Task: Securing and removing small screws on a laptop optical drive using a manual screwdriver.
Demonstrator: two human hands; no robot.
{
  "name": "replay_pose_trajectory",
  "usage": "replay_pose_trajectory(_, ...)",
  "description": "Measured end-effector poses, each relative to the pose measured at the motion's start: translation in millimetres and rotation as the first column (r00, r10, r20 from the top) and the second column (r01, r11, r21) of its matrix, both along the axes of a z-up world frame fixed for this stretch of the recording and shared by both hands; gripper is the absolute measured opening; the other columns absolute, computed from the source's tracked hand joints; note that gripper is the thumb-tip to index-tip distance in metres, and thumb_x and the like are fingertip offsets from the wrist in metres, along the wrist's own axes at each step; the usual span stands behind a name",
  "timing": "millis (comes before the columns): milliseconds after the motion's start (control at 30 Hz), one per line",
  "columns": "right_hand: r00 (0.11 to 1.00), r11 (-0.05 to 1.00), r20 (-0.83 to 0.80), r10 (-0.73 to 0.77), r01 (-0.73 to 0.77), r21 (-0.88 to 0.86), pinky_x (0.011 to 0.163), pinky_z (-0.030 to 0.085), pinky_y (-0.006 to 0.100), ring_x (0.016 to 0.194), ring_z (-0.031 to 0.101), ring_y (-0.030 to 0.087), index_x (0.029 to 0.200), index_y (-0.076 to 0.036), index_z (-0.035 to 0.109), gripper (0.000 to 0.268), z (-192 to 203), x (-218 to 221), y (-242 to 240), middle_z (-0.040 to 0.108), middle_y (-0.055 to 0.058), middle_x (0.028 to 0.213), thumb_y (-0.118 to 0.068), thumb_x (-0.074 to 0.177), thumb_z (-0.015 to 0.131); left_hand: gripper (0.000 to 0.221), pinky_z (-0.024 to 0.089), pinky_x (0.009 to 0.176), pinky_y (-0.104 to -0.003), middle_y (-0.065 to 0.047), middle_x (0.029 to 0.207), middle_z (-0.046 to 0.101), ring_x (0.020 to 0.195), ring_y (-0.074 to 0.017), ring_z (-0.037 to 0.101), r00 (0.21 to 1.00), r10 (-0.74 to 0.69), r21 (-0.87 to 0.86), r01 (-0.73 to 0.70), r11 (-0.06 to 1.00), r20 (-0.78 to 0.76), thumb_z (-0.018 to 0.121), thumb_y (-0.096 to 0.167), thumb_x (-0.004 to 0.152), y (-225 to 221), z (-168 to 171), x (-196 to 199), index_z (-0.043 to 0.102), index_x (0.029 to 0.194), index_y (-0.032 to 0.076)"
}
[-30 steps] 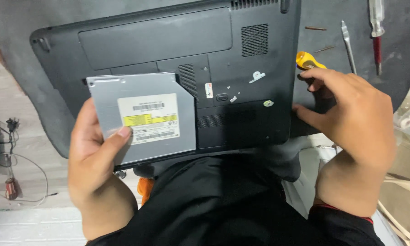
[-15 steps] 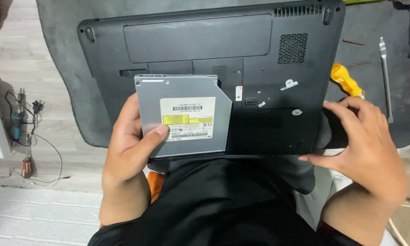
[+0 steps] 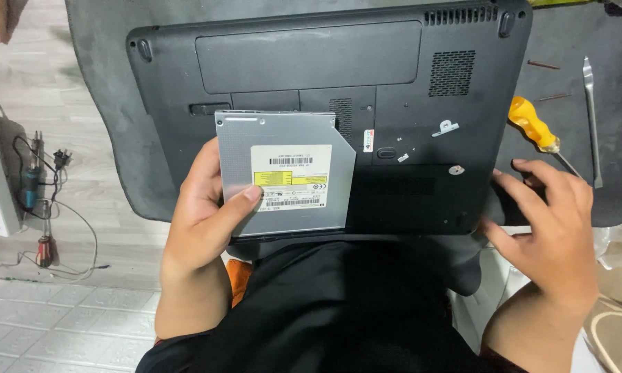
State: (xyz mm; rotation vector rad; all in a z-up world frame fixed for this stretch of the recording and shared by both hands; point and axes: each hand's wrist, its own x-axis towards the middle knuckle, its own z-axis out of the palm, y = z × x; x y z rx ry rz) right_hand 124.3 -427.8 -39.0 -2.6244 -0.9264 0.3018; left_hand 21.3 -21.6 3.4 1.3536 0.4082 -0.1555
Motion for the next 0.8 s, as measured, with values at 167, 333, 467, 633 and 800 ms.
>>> replay_pose_trajectory(167, 0.98, 0.999, 0.199, -0.014, 0.021, -0.032, 0.099, 0.033, 0.047, 0.115, 0.055, 0.039, 0.123, 0.004, 0.069, 0.08, -16.3, -16.5, 12.2, 0.059, 0.021, 0.137, -0.062, 0.078, 0.078, 0.044, 0.056, 0.097, -0.033, -0.013, 0.125, 0.064, 0.114, -0.0215, 0.064, 1.0, 0.007, -0.031, -0.006, 1.0, 0.023, 0.054, 0.009, 0.1, -0.2, -0.9, -1.8, 0.04, 0.14, -0.001)
replay_pose_trajectory(333, 0.919, 0.98, 0.365, -0.146, 0.084, 0.181, 0.101, 0.031, 0.053, 0.108, 0.056, 0.036, 0.103, 0.003, 0.077, 0.036, -50.0, -42.2, 19.3, 0.069, 0.016, 0.117, -0.027, 0.088, 0.064, 0.046, 0.056, 0.099, -0.035, -0.015, 0.125, 0.064, 0.113, -0.0227, 0.066, 0.998, 0.049, -0.013, -0.049, 0.999, 0.033, 0.058, 0.008, 0.098, 1.4, -9.6, -7.0, 0.041, 0.14, -0.002)
replay_pose_trajectory(467, 0.895, 0.963, 0.415, -0.163, 0.053, 0.264, 0.101, 0.032, 0.056, 0.108, 0.057, 0.036, 0.095, 0.001, 0.075, 0.053, -58.1, -44.0, 14.5, 0.073, 0.017, 0.113, -0.041, 0.099, 0.043, 0.048, 0.056, 0.095, -0.032, -0.012, 0.121, 0.064, 0.107, -0.0203, 0.065, 0.993, 0.11, -0.008, -0.11, 0.994, 0.047, 0.058, 0.005, 0.095, 10.0, -22.8, -13.3, 0.044, 0.14, -0.002)
replay_pose_trajectory(633, 0.893, 0.992, 0.446, -0.069, 0.013, 0.127, 0.086, 0.032, 0.047, 0.097, 0.057, 0.029, 0.104, -0.009, 0.077, 0.035, -44.4, -25.8, 7.4, 0.069, 0.007, 0.11, -0.018, 0.083, 0.051, 0.056, 0.055, 0.093, -0.029, -0.011, 0.117, 0.065, 0.104, -0.0195, 0.065, 0.991, 0.124, 0.036, -0.126, 0.991, 0.053, 0.059, 0.006, 0.091, 30.2, -35.3, -28.0, 0.042, 0.144, -0.004)
replay_pose_trajectory(800, 0.911, 0.995, 0.401, 0.097, -0.103, -0.007, 0.085, 0.035, 0.045, 0.103, 0.05, 0.028, 0.122, -0.009, 0.073, 0.05, -29.8, -3.3, -1.8, 0.063, 0.006, 0.115, -0.026, 0.08, 0.054, 0.059, 0.055, 0.094, -0.03, -0.01, 0.119, 0.064, 0.107, -0.0205, 0.065, 0.996, 0.04, 0.066, -0.045, 0.997, 0.082, 0.061, 0.011, 0.091, 50.9, -45.4, -38.2, 0.043, 0.145, -0.001)
